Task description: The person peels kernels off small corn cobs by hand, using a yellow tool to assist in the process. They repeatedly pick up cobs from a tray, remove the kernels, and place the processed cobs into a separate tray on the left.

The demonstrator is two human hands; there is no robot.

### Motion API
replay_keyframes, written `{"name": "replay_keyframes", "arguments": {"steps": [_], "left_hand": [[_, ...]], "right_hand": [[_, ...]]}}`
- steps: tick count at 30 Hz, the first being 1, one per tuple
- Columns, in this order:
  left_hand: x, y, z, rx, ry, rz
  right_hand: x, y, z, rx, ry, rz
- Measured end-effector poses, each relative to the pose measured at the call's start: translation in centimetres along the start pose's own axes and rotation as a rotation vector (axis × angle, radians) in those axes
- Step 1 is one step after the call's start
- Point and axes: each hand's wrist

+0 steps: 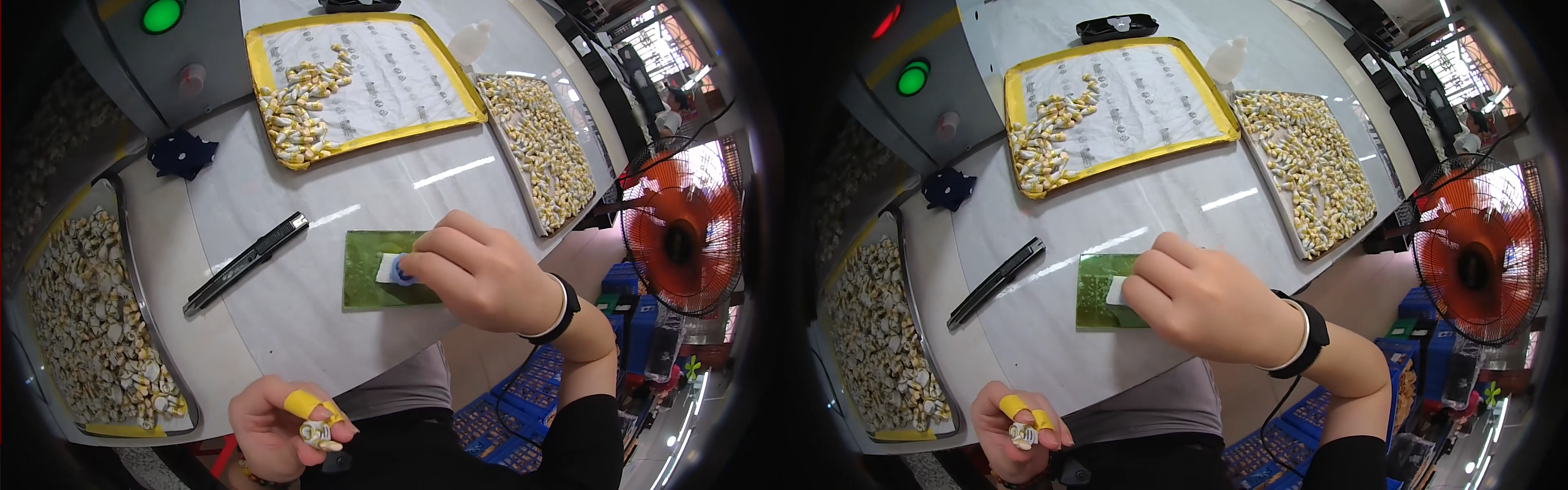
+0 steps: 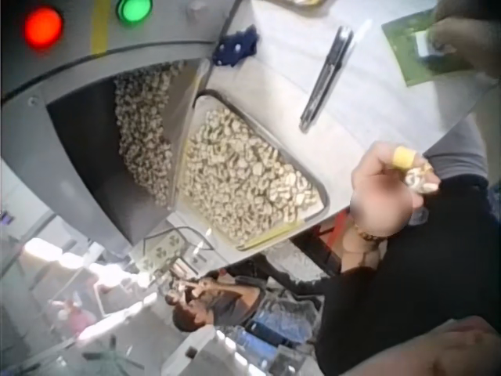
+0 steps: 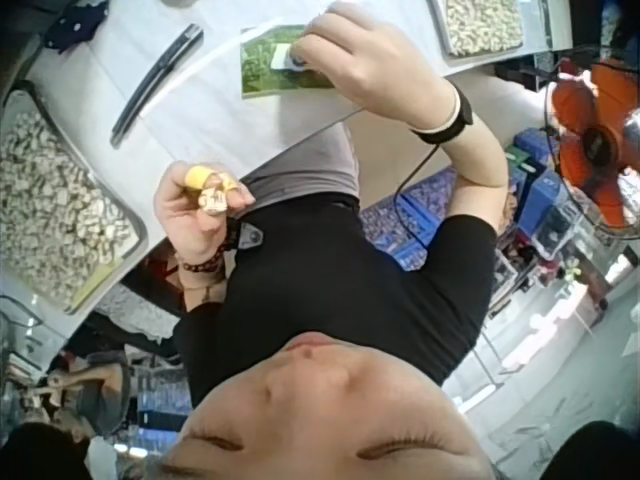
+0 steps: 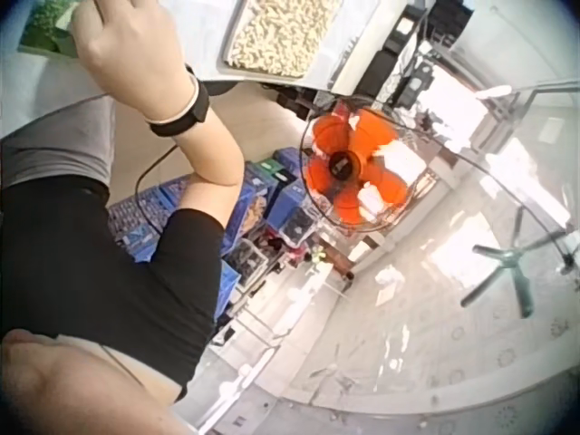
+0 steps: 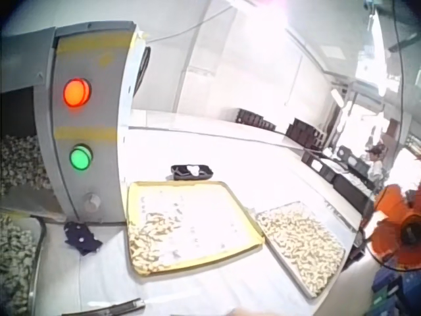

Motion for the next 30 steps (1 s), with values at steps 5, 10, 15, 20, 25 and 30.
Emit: {"name": "replay_keyframes", "arguments": {"steps": [5, 10, 15, 20, 25, 30], "left_hand": [[-0.4, 0.5, 0.5, 0.122, 0.039, 0.084], [1.5, 0.4, -0.3, 0.6, -0.116, 0.403], [1.2, 1.1, 0.3, 0.82, -0.128, 0.507], [1.6, 1.2, 0.6, 0.837, -0.159, 0.542], [1.6, 1.5, 0.9, 0.899, -0.189, 0.493], [1.9, 2.2, 1.0, 1.011, -0.274, 0.437]], "right_hand": [[-0.7, -0.6, -0.1, -0.06, -0.001, 0.039], [-0.5, -1.7, 0.6, 0.018, 0.127, 0.116], [-0.2, -4.6, -1.1, 0.688, 0.425, 0.244], [-0.1, -6.7, 0.1, 0.962, 0.511, 0.125], [0.1, -6.4, 0.5, 0.971, 0.474, 0.053], [0.5, -6.5, 0.9, 0.887, 0.494, -0.002]]}}
Point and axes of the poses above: each hand's wrist, its own x-axis towards the middle knuckle, its own z-axis out of the palm, y = z × x, and after that the axes turned 6 degrees about -z, right-handed
